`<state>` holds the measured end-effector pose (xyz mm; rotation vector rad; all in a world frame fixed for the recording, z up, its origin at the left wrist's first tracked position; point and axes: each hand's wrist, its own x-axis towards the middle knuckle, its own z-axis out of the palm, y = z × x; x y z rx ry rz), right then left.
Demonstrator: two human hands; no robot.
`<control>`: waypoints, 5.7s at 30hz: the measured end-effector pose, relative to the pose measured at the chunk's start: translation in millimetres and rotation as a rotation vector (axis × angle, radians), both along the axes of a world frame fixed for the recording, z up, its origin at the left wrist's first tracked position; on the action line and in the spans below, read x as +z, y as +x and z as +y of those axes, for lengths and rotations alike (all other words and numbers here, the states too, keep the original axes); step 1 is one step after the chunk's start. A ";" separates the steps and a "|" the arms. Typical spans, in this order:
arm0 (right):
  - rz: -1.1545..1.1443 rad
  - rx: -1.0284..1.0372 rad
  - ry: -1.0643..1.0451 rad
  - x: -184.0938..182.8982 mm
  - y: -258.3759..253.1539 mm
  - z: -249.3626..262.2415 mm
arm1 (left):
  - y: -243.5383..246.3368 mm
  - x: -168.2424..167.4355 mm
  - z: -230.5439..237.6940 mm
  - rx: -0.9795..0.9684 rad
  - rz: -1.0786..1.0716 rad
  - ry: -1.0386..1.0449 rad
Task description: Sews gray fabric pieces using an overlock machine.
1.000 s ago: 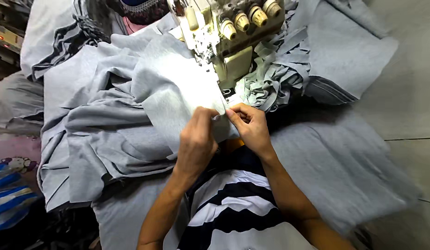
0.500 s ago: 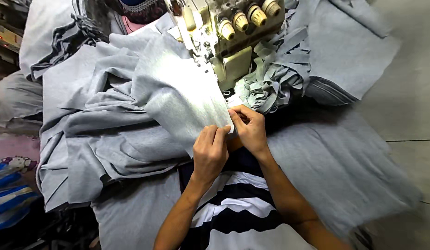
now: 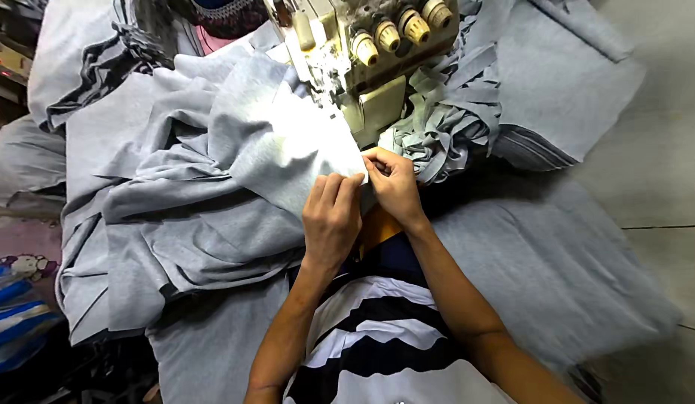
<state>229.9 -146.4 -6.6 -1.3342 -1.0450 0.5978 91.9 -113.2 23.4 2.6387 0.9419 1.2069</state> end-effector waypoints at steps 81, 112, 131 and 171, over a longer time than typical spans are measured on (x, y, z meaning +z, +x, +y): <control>0.138 -0.073 0.087 -8.3 -1.1 -27.1 | -51.2 -42.1 23.9 0.315 0.302 0.001; -0.120 -0.111 0.046 -32.6 16.6 23.7 | -66.2 43.9 215.3 0.314 0.202 -0.639; -0.864 0.186 -0.116 -28.3 1.5 11.2 | -149.6 38.2 211.3 0.229 -0.236 -0.449; -0.182 0.824 -0.400 82.4 -4.2 55.5 | -209.2 12.6 140.6 0.315 -0.674 -0.206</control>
